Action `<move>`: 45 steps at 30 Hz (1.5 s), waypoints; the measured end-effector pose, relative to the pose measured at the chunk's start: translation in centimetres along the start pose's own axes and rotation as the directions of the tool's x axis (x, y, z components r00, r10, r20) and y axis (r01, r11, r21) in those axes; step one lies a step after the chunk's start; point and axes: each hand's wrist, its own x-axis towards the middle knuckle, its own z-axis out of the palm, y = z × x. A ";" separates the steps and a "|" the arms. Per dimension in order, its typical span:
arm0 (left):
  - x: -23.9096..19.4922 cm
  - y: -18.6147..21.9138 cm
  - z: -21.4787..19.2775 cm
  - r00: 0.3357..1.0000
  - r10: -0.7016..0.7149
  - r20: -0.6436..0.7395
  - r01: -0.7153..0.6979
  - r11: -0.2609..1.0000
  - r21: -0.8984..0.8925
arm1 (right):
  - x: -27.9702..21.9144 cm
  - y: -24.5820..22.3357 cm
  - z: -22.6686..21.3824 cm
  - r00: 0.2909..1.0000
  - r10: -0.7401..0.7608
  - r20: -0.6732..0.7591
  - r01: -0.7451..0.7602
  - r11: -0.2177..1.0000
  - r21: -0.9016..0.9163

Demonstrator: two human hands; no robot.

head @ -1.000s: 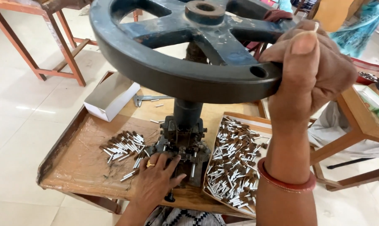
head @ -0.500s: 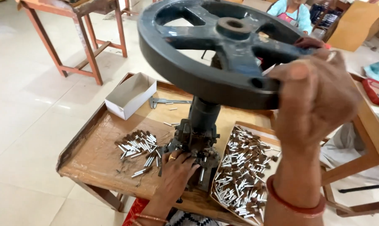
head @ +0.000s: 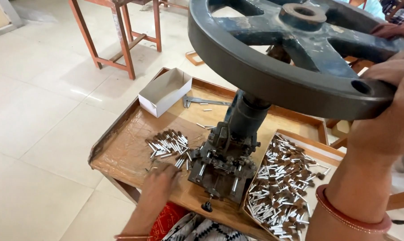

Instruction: Operating a manual press machine to process small metal components.

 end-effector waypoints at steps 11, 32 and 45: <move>1.2 1.2 -0.9 0.998 -0.051 -0.026 0.049 0.997 -0.058 | 0.5 1.1 -4.0 0.995 -0.071 -0.068 0.076 0.995 0.060; 3.9 6.5 3.0 0.956 0.287 -0.060 -0.284 0.958 0.044 | 2.1 -2.0 -3.1 0.995 -0.086 -0.051 0.084 0.996 -0.033; 3.1 6.2 1.9 0.965 0.262 0.022 -0.263 0.961 0.083 | 2.1 -2.3 -2.9 0.996 -0.081 -0.045 0.081 0.997 0.001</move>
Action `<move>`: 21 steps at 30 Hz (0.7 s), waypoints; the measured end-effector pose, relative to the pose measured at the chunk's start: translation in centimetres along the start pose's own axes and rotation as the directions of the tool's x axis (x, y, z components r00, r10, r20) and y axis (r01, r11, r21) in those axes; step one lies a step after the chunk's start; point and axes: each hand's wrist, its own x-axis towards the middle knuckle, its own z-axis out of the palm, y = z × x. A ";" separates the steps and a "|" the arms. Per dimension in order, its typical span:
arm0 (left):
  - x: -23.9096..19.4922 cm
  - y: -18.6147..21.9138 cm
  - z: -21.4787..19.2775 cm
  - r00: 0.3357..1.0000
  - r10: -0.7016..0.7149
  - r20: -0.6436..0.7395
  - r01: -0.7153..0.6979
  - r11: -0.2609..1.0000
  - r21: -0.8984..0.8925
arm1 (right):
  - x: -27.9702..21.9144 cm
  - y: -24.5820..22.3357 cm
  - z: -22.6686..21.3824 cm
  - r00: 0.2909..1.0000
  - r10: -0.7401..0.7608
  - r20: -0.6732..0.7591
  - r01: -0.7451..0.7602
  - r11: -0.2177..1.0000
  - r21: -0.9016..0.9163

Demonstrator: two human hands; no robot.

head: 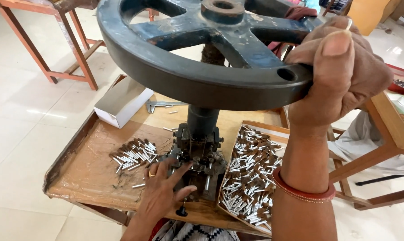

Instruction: Operating a manual press machine to process small metal components.

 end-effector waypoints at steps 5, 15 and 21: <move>0.6 -0.5 -0.2 0.995 0.101 0.001 -0.101 0.992 0.079 | 0.1 -0.2 -0.3 1.000 -0.020 0.015 0.020 0.999 -0.034; 1.6 1.3 -0.9 0.999 0.005 -0.036 -0.009 0.996 -0.087 | 1.7 -9.5 8.7 0.982 0.036 0.186 0.115 0.667 -0.736; 2.2 2.8 -0.3 0.996 -0.002 -0.086 -0.004 0.998 -0.070 | 0.4 -6.3 4.5 0.959 -0.107 0.263 0.266 0.656 -0.707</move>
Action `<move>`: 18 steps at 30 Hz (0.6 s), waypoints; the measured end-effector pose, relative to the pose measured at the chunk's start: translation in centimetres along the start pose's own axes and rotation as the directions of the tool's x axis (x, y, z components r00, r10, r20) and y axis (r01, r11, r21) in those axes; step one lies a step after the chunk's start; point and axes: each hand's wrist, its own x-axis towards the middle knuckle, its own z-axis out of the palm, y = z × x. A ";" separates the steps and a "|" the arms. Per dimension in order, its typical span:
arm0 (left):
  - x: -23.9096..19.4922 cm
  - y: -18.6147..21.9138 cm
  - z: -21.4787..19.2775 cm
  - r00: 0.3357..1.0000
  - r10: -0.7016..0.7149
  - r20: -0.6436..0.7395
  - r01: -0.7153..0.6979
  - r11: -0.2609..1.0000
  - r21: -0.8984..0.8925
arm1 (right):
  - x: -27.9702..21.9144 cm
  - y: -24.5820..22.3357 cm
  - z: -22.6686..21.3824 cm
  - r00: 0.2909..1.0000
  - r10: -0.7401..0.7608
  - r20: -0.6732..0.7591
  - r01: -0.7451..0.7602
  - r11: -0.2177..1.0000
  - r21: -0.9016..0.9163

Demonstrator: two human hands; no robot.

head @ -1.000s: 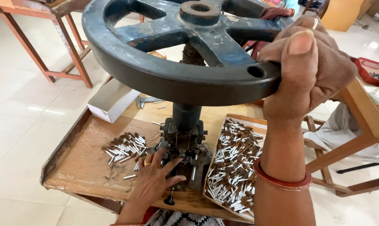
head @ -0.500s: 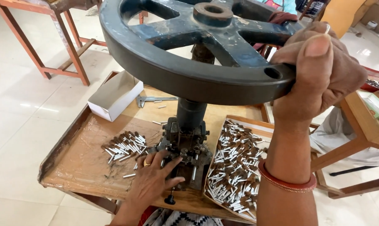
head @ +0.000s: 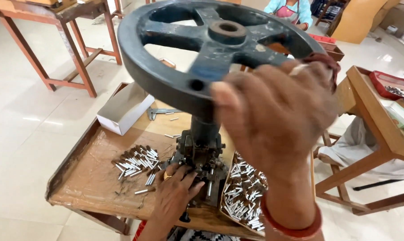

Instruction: Operating a manual press machine to process small metal components.

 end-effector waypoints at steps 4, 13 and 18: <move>-1.7 -2.0 5.8 0.994 0.063 -0.093 -0.063 0.998 0.001 | -1.8 5.0 -1.0 0.952 0.301 0.063 -0.282 0.773 0.568; -1.9 3.2 3.6 0.987 0.159 0.022 -0.152 0.970 -0.190 | -2.9 6.7 5.1 0.972 0.235 0.019 -0.145 0.534 0.833; -8.7 -11.1 -0.2 0.955 -0.297 0.023 0.290 0.945 0.151 | -4.4 7.2 6.2 0.965 0.262 0.013 -0.144 0.487 0.861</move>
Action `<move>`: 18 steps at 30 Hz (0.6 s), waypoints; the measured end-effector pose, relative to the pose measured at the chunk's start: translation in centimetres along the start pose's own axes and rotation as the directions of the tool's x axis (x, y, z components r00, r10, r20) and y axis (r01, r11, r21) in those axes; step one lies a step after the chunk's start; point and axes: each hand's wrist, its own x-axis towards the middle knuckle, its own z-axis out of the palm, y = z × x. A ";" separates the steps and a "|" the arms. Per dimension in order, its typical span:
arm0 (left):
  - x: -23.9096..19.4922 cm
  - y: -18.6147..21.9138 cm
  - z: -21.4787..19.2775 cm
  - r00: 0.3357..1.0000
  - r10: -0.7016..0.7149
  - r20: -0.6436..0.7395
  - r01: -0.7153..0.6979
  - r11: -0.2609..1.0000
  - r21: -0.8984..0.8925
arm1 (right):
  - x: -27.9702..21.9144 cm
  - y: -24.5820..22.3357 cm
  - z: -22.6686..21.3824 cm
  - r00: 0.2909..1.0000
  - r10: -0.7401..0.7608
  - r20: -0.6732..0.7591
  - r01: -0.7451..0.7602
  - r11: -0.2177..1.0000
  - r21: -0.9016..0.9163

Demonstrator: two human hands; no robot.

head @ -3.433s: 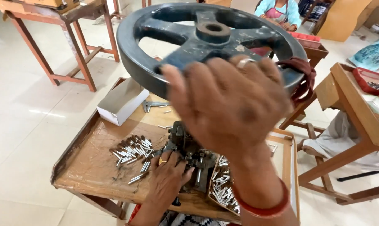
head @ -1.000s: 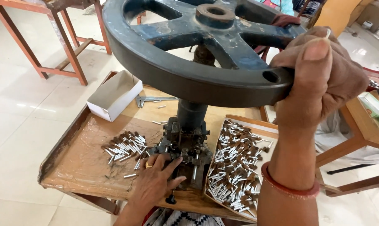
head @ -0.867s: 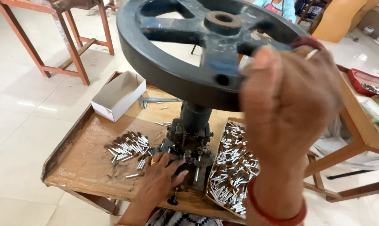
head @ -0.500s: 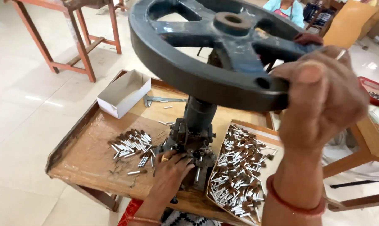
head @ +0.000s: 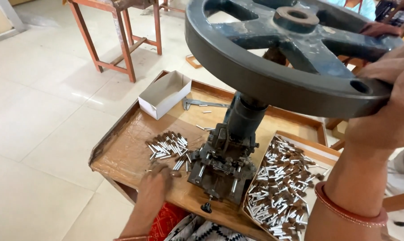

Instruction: Operating a manual press machine to process small metal components.

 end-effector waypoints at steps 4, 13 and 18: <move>-0.6 -1.4 -1.9 0.999 0.002 0.052 -0.011 0.987 0.161 | 0.5 0.3 -0.6 1.000 -0.011 -0.001 0.011 1.000 0.025; 3.3 9.0 3.2 0.973 0.166 -0.158 -0.203 0.945 -0.257 | 1.6 -0.5 -5.1 0.999 -0.039 -0.003 0.039 0.999 -0.009; 5.0 12.0 1.2 0.989 0.136 -0.055 -0.145 0.955 -0.260 | 2.5 -3.3 -2.7 0.997 -0.035 -0.065 0.028 0.995 -0.097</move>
